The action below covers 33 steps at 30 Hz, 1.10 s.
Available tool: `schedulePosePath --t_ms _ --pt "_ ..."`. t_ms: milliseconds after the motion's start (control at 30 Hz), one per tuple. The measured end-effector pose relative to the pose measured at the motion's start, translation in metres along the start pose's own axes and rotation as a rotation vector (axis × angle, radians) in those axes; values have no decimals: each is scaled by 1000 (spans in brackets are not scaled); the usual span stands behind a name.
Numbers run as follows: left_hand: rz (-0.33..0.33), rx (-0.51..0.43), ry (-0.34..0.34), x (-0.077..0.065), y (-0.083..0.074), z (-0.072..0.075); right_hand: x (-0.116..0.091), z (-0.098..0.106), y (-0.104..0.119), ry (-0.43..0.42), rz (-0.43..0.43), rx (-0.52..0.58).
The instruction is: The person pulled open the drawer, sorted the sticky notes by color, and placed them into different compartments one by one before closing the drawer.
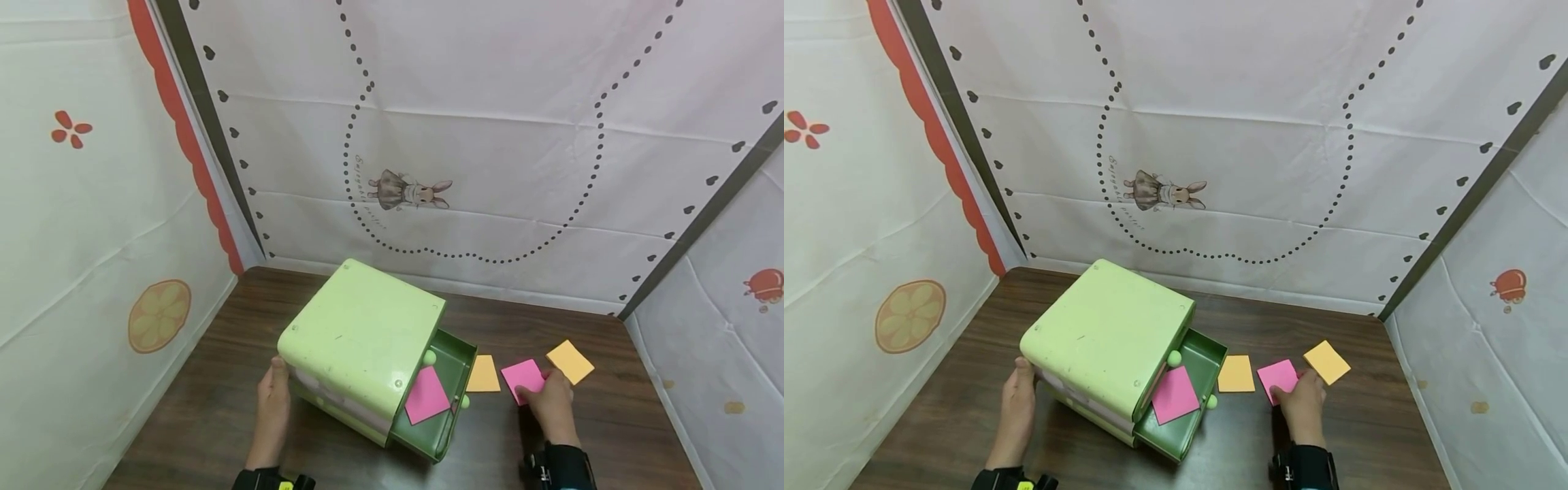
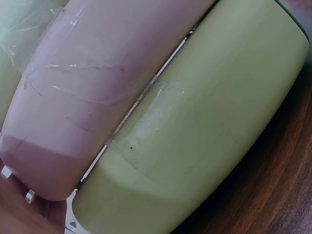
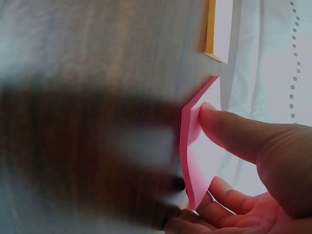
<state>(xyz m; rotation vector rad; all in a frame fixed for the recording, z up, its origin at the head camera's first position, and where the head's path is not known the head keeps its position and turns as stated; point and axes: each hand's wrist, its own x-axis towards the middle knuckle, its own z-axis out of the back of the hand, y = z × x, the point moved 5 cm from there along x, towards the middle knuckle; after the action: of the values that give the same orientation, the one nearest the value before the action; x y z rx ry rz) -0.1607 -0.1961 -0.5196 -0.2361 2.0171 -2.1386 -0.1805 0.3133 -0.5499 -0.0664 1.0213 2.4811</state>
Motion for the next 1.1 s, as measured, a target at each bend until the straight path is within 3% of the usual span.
schedulePosePath --t_ms 400,767,1100 --pt "2 6 -15 1 5 4 -5 -6 -7 -66 -16 53" --pt "11 -4 10 2 7 2 -16 9 -8 -138 82 103" --pt "-10 -4 -4 3 6 0 -30 21 3 -187 88 153"
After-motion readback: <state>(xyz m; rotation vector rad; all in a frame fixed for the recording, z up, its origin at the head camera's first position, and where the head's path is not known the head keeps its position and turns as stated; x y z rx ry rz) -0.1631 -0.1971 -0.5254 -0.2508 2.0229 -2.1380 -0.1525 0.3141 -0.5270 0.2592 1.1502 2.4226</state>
